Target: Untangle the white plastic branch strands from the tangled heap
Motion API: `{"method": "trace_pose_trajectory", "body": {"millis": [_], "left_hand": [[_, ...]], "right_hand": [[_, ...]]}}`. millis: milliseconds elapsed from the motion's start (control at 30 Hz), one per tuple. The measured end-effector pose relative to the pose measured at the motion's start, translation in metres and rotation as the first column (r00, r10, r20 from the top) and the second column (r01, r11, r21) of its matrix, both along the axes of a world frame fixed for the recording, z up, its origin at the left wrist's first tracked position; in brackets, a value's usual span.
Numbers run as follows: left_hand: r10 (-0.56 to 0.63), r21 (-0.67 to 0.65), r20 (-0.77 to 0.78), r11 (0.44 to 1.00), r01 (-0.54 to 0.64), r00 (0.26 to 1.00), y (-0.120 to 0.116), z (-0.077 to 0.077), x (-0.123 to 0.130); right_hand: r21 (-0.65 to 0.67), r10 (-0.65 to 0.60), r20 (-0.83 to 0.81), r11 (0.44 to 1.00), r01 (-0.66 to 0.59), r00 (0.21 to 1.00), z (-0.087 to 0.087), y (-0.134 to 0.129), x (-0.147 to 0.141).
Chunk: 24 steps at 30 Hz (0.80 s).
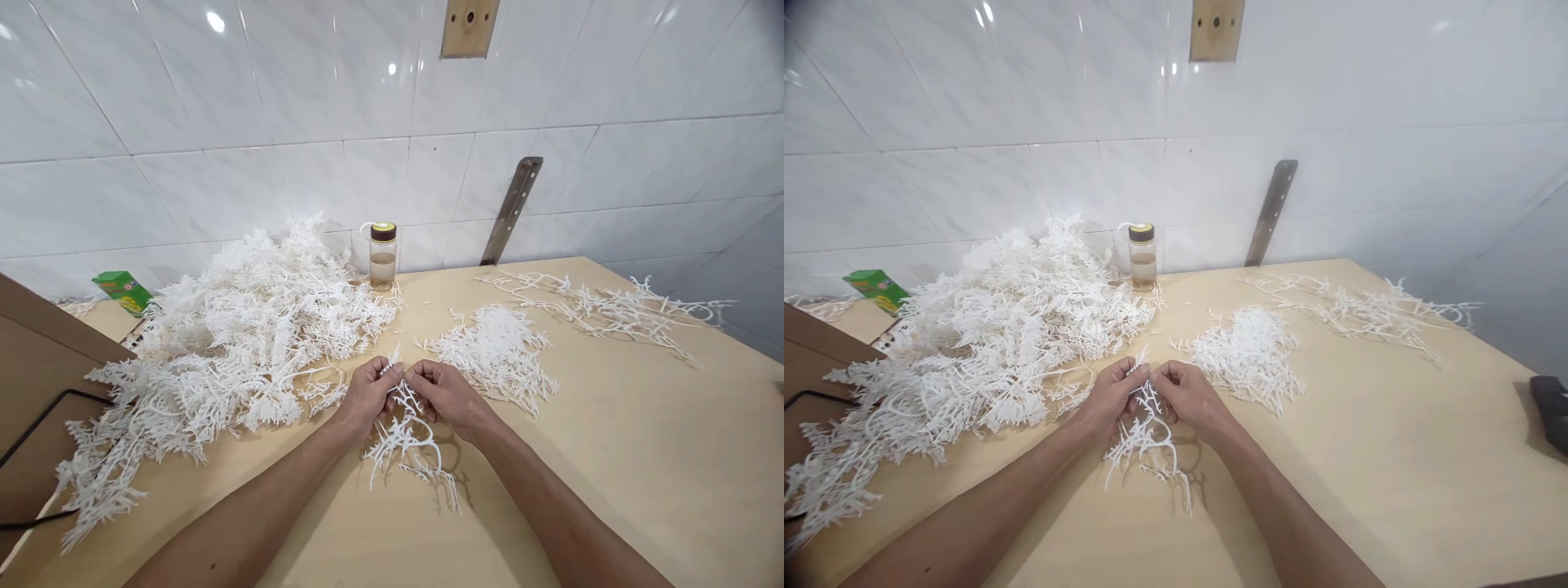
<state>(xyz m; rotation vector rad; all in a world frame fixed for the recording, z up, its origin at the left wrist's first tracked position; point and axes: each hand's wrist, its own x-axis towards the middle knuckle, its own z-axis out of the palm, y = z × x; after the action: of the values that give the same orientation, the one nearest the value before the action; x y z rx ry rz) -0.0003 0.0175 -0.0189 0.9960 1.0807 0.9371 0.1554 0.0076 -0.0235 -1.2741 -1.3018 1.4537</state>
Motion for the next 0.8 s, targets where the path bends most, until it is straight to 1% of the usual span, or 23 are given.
{"method": "trace_pose_trajectory", "body": {"millis": [267,467,567,667,800], "left_hand": [[0.018,-0.008,0.021,1.000,-0.018,1.000,0.0010,-0.0032,0.0010],[0.024,0.007,0.066,1.000,-0.024,0.998,0.0020,-0.0070,0.0014],[0.025,0.015,0.050,1.000,-0.026,0.998,0.0021,-0.0082,0.0018],[0.024,0.031,-0.010,0.999,-0.024,1.000,0.0008,-0.0083,0.0028],[0.014,0.064,-0.084,0.998,-0.008,0.996,-0.0024,-0.0057,0.0039]], "right_hand": [[-0.006,-0.032,-0.007,0.999,0.032,0.999,0.0021,-0.0005,-0.0005],[-0.055,0.005,-0.071,0.998,-0.009,0.997,0.0063,-0.0007,0.0001],[-0.077,-0.002,-0.078,0.997,-0.004,0.997,0.0061,-0.0005,-0.0004],[-0.061,-0.017,-0.022,0.998,0.016,1.000,0.0017,0.0001,-0.0009],[0.028,-0.059,0.130,0.998,0.055,0.990,-0.0011,0.0000,-0.0008]]}}
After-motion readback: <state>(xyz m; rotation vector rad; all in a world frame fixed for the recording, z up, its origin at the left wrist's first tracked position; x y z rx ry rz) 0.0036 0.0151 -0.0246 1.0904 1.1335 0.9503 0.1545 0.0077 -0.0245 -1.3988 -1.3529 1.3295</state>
